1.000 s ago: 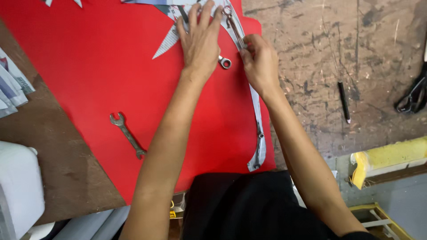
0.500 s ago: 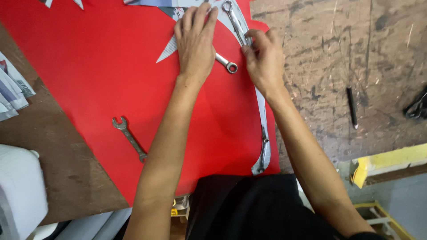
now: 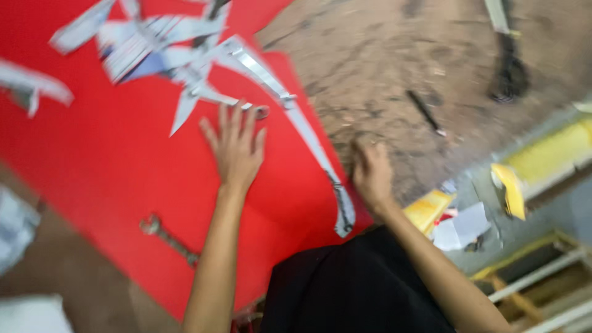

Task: The person positions a printed paper template on a red fabric sheet, uses a wrench to hold it in place, and then uses scissors to cut the fabric along the template's edge. The person also writes on the template with a marker before cutting.

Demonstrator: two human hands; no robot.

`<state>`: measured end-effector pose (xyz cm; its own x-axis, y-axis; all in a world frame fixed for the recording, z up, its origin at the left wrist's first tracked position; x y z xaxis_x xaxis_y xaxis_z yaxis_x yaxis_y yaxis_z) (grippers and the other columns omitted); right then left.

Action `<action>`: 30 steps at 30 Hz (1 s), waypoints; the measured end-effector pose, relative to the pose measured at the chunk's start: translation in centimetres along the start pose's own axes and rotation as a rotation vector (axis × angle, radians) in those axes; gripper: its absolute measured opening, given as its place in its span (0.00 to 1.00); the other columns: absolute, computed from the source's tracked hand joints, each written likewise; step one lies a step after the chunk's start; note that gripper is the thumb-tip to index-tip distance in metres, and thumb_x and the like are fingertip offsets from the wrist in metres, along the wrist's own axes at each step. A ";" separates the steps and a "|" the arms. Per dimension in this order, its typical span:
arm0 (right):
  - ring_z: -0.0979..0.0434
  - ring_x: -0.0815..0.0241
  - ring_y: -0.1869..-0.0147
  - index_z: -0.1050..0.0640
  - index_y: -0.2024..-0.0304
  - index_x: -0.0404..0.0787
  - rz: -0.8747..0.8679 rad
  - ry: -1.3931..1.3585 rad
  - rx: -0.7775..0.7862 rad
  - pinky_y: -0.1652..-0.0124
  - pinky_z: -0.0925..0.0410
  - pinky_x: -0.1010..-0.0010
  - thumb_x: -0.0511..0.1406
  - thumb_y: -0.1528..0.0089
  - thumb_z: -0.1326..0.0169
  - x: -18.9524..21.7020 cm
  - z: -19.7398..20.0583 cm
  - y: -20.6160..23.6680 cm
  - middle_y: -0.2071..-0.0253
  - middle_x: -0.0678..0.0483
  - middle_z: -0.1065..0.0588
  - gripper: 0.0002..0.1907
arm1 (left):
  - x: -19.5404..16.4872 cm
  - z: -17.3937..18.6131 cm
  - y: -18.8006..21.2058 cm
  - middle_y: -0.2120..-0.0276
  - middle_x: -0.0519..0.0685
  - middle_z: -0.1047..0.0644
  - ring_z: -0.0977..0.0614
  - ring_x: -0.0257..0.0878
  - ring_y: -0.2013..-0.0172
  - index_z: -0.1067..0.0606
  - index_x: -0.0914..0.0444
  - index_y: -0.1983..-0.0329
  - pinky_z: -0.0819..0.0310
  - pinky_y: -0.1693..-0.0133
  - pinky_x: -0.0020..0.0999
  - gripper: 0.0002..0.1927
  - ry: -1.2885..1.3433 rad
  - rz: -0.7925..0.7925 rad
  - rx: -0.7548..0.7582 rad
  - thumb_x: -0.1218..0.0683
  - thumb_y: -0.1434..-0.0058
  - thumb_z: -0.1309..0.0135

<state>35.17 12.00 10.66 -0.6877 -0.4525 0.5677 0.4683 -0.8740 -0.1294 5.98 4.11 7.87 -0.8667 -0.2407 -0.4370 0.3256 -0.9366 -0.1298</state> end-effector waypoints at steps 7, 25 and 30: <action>0.25 0.43 0.66 0.22 0.42 0.49 -0.080 0.106 -0.005 0.69 0.32 0.55 0.35 0.34 0.44 -1.5 0.4 6.4 0.62 0.46 0.29 0.16 | -2.8 0.1 0.6 0.28 0.53 0.37 0.48 0.59 0.25 0.34 0.57 0.27 0.69 0.33 0.78 0.28 0.010 -0.018 -0.040 0.49 0.28 0.44; 0.23 0.45 0.67 0.22 0.45 0.47 0.023 0.223 -0.139 0.68 0.30 0.55 0.33 0.35 0.44 0.9 0.4 6.1 0.63 0.49 0.27 0.15 | -2.9 4.2 -2.5 0.41 0.53 0.31 0.32 0.54 0.38 0.24 0.59 0.38 0.43 0.34 0.58 0.20 0.073 -0.035 -0.171 0.63 0.33 0.48; 0.20 0.49 0.63 0.21 0.48 0.47 -0.059 0.028 -0.190 0.63 0.28 0.59 0.33 0.35 0.44 0.8 0.6 4.8 0.61 0.51 0.24 0.13 | 1.6 5.5 0.7 0.40 0.57 0.32 0.31 0.54 0.38 0.23 0.64 0.40 0.40 0.34 0.57 0.17 0.037 0.026 -0.362 0.64 0.33 0.46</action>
<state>37.23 7.55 10.96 -0.7273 -0.4019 0.5564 0.3153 -0.9157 -0.2493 2.73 1.64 11.96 -0.8441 -0.2477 -0.4755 0.4660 -0.7777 -0.4220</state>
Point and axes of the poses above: each hand's wrist, its own y-axis away from the middle knuckle, its own z-axis out of the back of the hand, x = y × z, the point moved 5 cm from there along -y, towards the middle knuckle
